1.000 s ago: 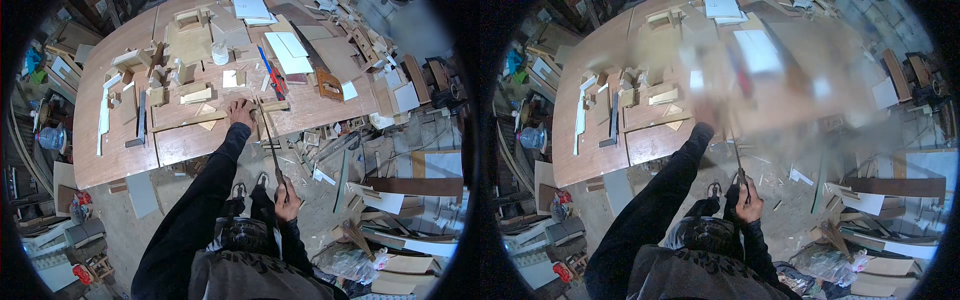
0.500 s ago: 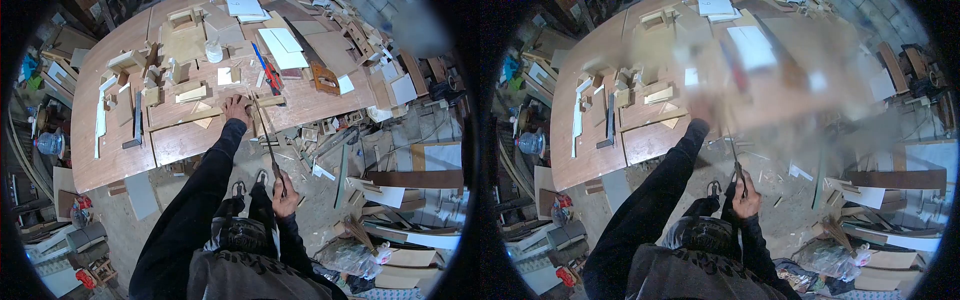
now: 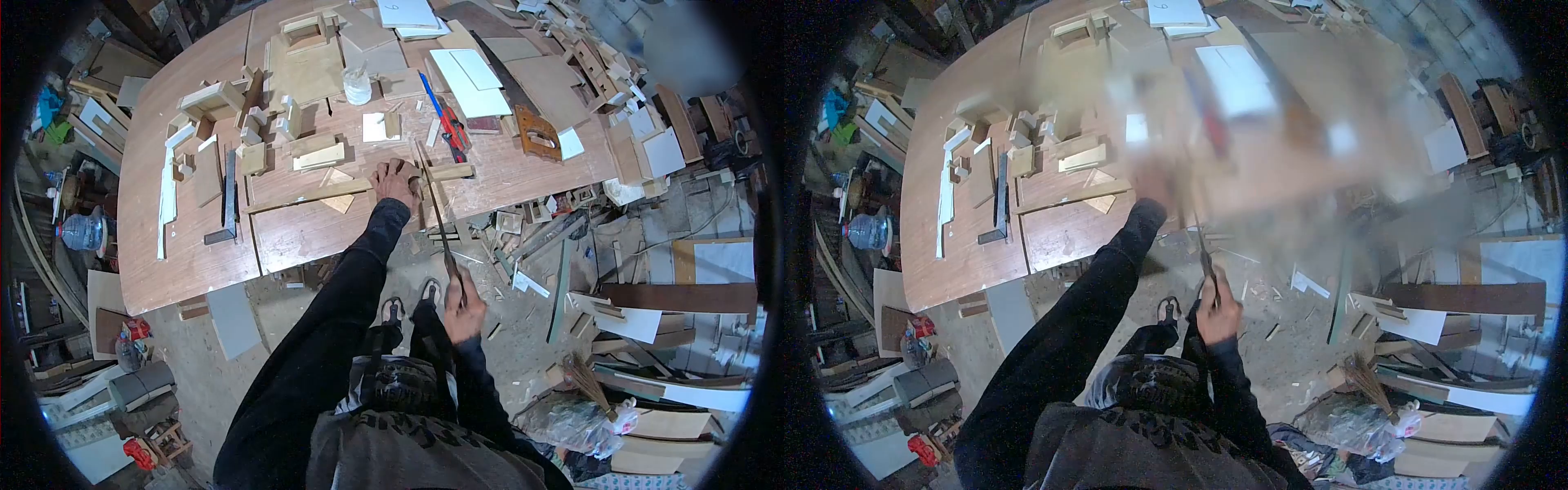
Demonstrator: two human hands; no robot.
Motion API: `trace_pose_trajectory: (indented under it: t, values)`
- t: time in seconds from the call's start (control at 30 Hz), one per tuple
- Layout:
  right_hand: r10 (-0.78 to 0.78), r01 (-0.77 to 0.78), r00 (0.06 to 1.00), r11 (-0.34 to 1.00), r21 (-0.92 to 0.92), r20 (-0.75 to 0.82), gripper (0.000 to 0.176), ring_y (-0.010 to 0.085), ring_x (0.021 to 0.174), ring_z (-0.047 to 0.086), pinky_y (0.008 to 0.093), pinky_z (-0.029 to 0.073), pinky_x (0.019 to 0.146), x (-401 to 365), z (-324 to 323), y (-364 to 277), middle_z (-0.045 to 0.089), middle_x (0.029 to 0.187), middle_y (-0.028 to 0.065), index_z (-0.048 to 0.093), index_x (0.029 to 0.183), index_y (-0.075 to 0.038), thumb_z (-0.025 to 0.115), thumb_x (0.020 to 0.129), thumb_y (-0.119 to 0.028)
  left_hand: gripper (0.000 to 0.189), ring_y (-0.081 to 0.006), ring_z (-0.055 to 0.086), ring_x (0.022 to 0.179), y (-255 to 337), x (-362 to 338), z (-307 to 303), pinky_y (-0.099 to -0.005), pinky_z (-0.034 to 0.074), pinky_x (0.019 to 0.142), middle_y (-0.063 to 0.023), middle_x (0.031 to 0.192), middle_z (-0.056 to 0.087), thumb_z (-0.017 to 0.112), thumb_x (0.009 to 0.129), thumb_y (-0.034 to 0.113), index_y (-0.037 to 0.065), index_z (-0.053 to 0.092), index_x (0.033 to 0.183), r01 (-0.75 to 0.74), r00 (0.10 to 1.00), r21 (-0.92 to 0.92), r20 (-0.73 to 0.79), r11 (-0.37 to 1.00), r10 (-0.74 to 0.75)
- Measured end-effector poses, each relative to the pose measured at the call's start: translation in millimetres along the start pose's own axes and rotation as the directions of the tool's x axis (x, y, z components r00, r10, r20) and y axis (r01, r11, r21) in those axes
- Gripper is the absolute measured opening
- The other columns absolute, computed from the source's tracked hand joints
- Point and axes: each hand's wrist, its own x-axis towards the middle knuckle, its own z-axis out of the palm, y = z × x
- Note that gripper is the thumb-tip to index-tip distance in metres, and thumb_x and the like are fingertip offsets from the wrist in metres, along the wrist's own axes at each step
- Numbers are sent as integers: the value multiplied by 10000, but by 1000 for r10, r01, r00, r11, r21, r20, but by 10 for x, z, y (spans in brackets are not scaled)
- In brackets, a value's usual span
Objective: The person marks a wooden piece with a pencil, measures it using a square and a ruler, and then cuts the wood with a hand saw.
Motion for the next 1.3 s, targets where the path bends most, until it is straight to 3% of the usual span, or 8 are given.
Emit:
trace_pose_trajectory:
  t: [0.17, 0.43, 0.6, 0.73, 0.8, 0.9, 1.07, 1.3]
  values:
    - [-76, 76, 995, 997, 3, -69, 288, 307, 638, 644, 321, 475, 567, 370, 258, 4, 588, 753, 249, 569, 1151, -40, 522, 899, -172, 301, -301, 386, 1065, -49, 42, 76, -466, 256, 924, -82, 1115, 489, 661, 637, 202, 162, 628, 934, 8, 999, 48, 46, 999, -11]
    - [45, -45, 999, 999, 29, 3, 294, 282, 676, 666, 333, 486, 599, 23, 88, 58, 627, 808, 220, 553, 1181, -61, 490, 920, -180, 292, -295, 388, 1055, -29, 3, 37, -465, 257, 918, -78, 1119, 486, 657, 652, 239, 151, 631, 930, -4, 1000, 7, 16, 1000, 4]
    - [-149, 142, 985, 986, -87, -83, 317, 349, 667, 644, 349, 485, 601, 404, 321, 66, 619, 775, 233, 548, 1189, -53, 489, 917, -205, 345, -297, 385, 1062, -78, -20, 29, -465, 256, 912, -75, 1130, 470, 683, 625, 265, 169, 624, 950, -66, 997, 42, 46, 997, 64]
    - [41, -41, 999, 999, -15, 23, 328, 365, 627, 623, 356, 480, 577, -95, 36, 36, 608, 749, 231, 542, 1198, -59, 495, 912, -212, 361, -300, 382, 1063, -124, 10, 117, -468, 256, 912, -76, 1131, 463, 692, 612, 255, 168, 621, 955, -61, 997, -25, 52, 998, 62]
    - [-162, 171, 982, 981, 95, -96, 341, 365, 570, 596, 363, 463, 534, -198, 10, 75, 587, 692, 223, 534, 1213, -69, 500, 909, -219, 356, -302, 379, 1067, -111, 19, 99, -468, 255, 912, -76, 1135, 463, 689, 611, 248, 168, 622, 951, -53, 996, -41, 71, 998, 56]
    - [23, -24, 1000, 998, -63, -17, 337, 363, 542, 585, 369, 447, 505, -19, 97, 70, 559, 646, 217, 534, 1212, -71, 502, 905, -206, 360, -300, 379, 1069, -34, 13, -21, -468, 256, 909, -75, 1146, 463, 689, 611, 250, 164, 621, 954, -27, 995, -31, 94, 999, 30]
    - [-122, 121, 986, 993, -9, -111, 313, 383, 580, 600, 381, 457, 517, 291, 298, 96, 568, 647, 228, 540, 1191, -65, 510, 895, -160, 325, -297, 379, 1071, -100, 26, 114, -462, 259, 906, -74, 1141, 477, 668, 640, 243, 156, 621, 949, -45, 998, 24, 35, 999, 44]
    - [-108, 116, 990, 989, 95, -87, 302, 352, 640, 644, 352, 486, 563, -222, 39, 80, 583, 705, 253, 543, 1177, -33, 494, 906, -157, 286, -302, 388, 1058, -38, 9, -13, -457, 257, 902, -79, 1128, 494, 630, 670, 244, 147, 624, 939, -52, 998, -59, 23, 997, 54]
